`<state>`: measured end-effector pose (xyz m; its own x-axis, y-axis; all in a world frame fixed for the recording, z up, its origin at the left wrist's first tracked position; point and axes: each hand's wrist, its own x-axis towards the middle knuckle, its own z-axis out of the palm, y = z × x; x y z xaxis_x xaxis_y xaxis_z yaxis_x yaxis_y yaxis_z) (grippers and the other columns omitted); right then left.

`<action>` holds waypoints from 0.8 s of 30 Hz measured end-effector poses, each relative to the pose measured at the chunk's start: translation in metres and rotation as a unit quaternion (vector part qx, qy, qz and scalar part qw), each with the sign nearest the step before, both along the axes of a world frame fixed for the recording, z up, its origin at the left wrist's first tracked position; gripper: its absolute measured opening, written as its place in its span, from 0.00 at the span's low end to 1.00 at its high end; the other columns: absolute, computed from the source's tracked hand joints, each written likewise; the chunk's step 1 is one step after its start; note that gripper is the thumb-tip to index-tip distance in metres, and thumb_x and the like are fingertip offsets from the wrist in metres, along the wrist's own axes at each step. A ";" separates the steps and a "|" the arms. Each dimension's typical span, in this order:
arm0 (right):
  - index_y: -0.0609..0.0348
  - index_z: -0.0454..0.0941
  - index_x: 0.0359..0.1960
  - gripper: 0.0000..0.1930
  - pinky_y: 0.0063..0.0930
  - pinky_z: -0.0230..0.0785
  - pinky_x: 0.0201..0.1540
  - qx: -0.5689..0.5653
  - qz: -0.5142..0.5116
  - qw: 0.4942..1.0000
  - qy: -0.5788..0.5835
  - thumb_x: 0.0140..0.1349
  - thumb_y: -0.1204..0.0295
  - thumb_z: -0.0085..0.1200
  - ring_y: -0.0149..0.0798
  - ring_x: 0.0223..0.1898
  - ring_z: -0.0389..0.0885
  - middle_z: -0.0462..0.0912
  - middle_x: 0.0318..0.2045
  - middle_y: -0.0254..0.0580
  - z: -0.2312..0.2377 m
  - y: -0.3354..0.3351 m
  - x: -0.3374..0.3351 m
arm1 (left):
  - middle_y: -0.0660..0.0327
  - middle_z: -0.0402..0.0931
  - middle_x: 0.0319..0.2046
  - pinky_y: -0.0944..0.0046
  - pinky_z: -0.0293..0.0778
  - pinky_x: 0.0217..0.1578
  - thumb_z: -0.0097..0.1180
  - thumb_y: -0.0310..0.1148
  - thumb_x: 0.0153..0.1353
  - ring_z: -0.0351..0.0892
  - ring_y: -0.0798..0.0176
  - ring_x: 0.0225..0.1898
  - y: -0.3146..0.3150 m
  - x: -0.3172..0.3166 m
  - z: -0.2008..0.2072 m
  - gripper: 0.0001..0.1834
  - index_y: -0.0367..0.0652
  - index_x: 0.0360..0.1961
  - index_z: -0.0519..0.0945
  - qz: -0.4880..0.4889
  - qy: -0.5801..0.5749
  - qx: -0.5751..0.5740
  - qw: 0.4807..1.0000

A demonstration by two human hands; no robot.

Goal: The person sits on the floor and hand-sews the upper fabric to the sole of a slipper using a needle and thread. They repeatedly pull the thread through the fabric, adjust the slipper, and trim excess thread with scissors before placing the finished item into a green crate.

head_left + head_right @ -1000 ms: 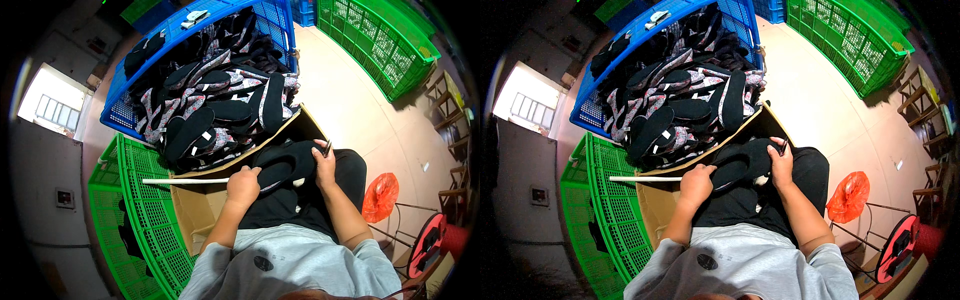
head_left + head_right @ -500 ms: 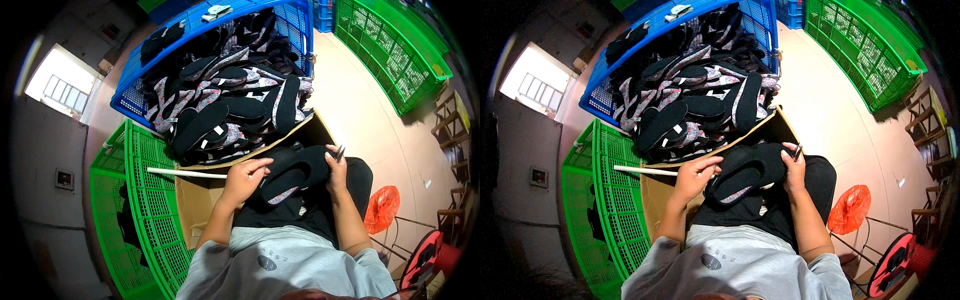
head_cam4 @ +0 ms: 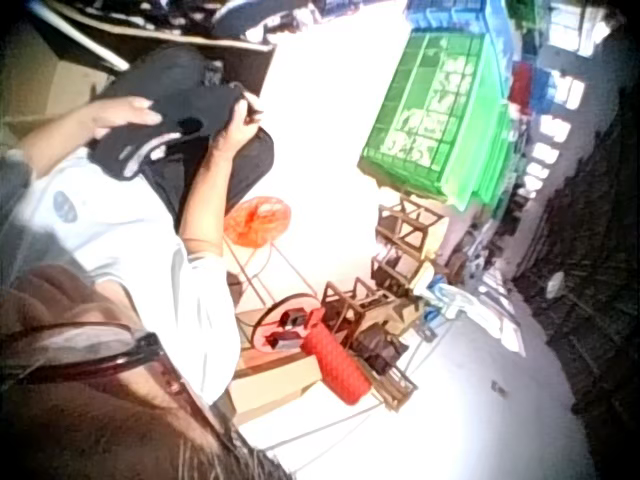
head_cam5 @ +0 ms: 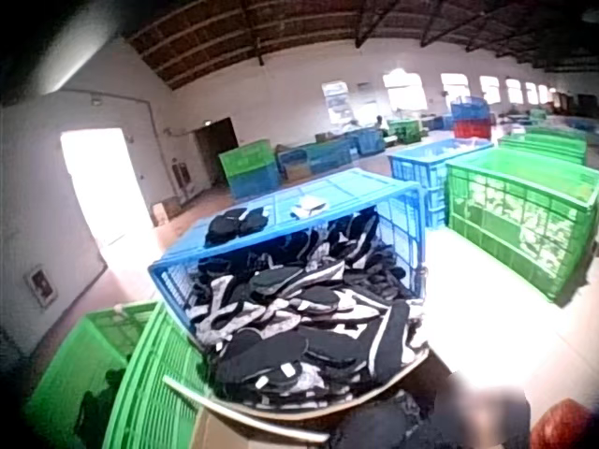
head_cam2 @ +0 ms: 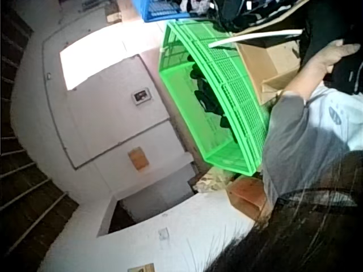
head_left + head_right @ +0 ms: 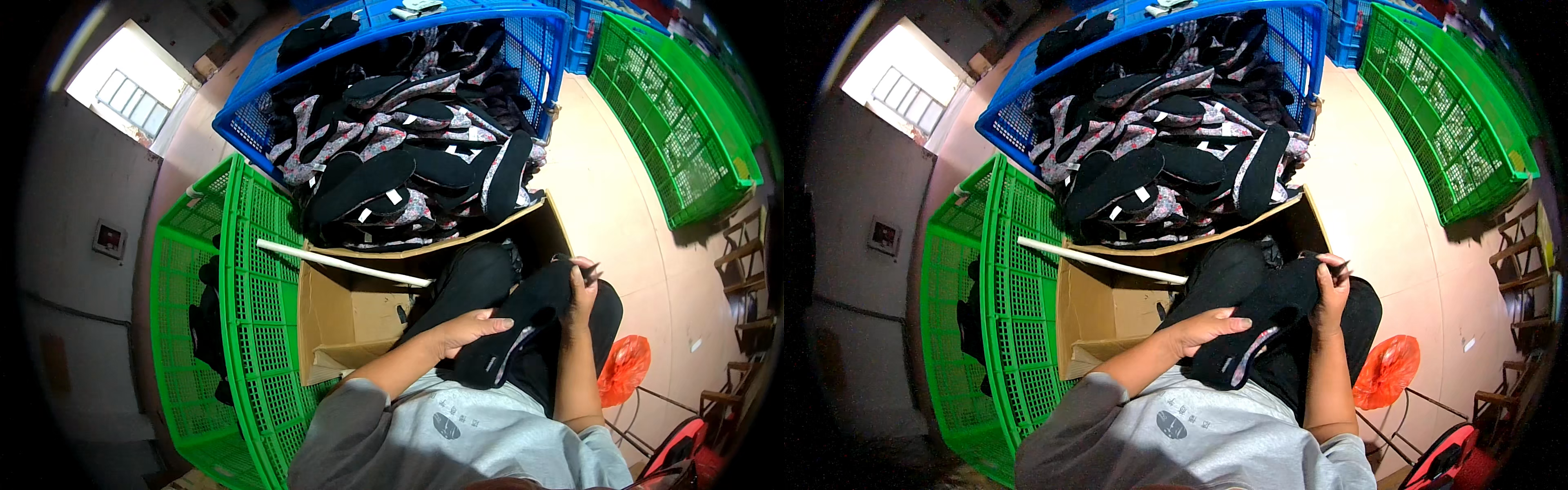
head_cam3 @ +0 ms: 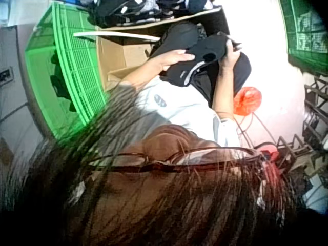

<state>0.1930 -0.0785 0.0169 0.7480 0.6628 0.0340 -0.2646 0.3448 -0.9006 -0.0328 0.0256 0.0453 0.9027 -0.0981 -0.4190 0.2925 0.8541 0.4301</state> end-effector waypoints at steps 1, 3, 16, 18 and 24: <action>0.58 0.74 0.48 0.12 0.18 0.68 0.33 -0.071 -0.012 0.997 0.006 0.65 0.70 0.57 0.29 0.34 0.78 0.81 0.39 0.40 0.001 0.001 0.002 | 0.51 0.76 0.57 0.61 0.77 0.53 0.60 0.39 0.66 0.79 0.59 0.54 -0.002 0.003 0.009 0.31 0.36 0.66 0.66 0.017 0.033 0.077 0.996; 0.56 0.73 0.52 0.12 0.11 0.50 0.18 -0.106 0.000 0.992 0.072 0.70 0.68 0.53 0.17 0.20 0.64 0.84 0.46 0.43 0.002 0.008 0.001 | 0.48 0.77 0.56 0.58 0.76 0.53 0.62 0.40 0.64 0.79 0.53 0.54 -0.004 0.006 0.010 0.33 0.37 0.66 0.67 0.040 0.047 0.468 0.882; 0.57 0.51 0.71 0.52 0.42 0.68 0.64 0.025 0.148 0.980 0.133 0.50 0.51 0.68 0.48 0.59 0.76 0.71 0.60 0.56 0.028 0.005 0.001 | 0.44 0.78 0.44 0.51 0.75 0.46 0.70 0.40 0.53 0.79 0.40 0.45 -0.037 0.031 0.027 0.45 0.37 0.68 0.63 0.005 0.087 0.818 0.569; 0.57 0.51 0.71 0.54 0.42 0.68 0.63 0.033 0.151 0.979 0.133 0.48 0.50 0.71 0.47 0.58 0.76 0.72 0.59 0.56 0.031 0.002 0.003 | 0.44 0.78 0.45 0.51 0.75 0.46 0.71 0.39 0.52 0.79 0.40 0.45 -0.038 0.033 0.030 0.45 0.37 0.68 0.63 0.014 0.074 0.816 0.573; 0.59 0.56 0.68 0.52 0.41 0.69 0.63 0.070 0.138 0.983 0.102 0.45 0.51 0.74 0.47 0.57 0.78 0.76 0.56 0.52 0.030 0.001 0.007 | 0.42 0.77 0.49 0.51 0.75 0.49 0.72 0.37 0.49 0.79 0.39 0.48 -0.034 0.036 0.039 0.47 0.37 0.68 0.62 0.030 0.062 0.822 0.566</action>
